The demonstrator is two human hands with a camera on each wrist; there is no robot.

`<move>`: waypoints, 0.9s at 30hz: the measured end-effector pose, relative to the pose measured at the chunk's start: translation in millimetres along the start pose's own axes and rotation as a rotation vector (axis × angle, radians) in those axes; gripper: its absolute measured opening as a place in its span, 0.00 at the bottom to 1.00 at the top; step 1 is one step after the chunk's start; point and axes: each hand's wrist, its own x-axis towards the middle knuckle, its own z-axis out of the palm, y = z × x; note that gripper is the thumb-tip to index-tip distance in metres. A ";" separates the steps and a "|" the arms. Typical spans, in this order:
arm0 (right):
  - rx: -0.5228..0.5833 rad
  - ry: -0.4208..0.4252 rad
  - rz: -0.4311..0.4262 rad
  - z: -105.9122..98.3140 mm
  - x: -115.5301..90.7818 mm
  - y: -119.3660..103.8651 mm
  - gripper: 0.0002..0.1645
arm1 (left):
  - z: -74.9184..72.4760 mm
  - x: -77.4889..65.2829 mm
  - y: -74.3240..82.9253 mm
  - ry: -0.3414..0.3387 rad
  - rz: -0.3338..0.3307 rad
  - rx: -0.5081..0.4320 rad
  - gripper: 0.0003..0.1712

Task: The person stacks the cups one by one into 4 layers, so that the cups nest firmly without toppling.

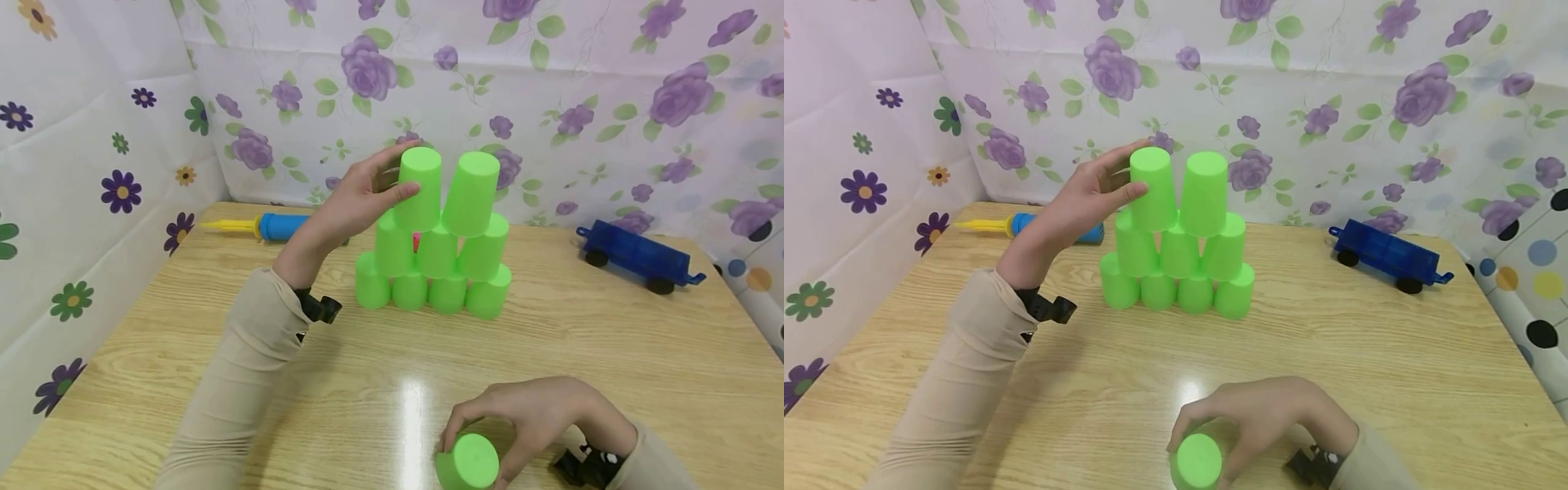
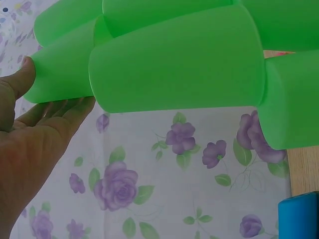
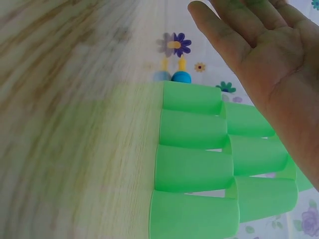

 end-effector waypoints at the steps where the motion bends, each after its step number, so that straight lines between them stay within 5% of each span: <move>1: 0.001 0.002 0.002 0.5 0.1 -0.3 0.31 | 0.1 0.1 0.0 0.002 0.001 -0.001 0.32; 16: -0.094 0.051 -0.049 3.5 -1.3 -0.1 0.33 | -4.1 1.0 -5.0 -0.089 -0.036 0.046 0.34; 21: -0.239 0.244 -0.069 -8.5 -6.2 -18.8 0.37 | -4.4 2.8 -6.7 -0.108 -0.038 0.055 0.35; 27: -0.286 0.465 -0.066 -43.1 -6.4 -57.1 0.39 | -8.5 2.2 -8.5 -0.091 -0.079 0.080 0.35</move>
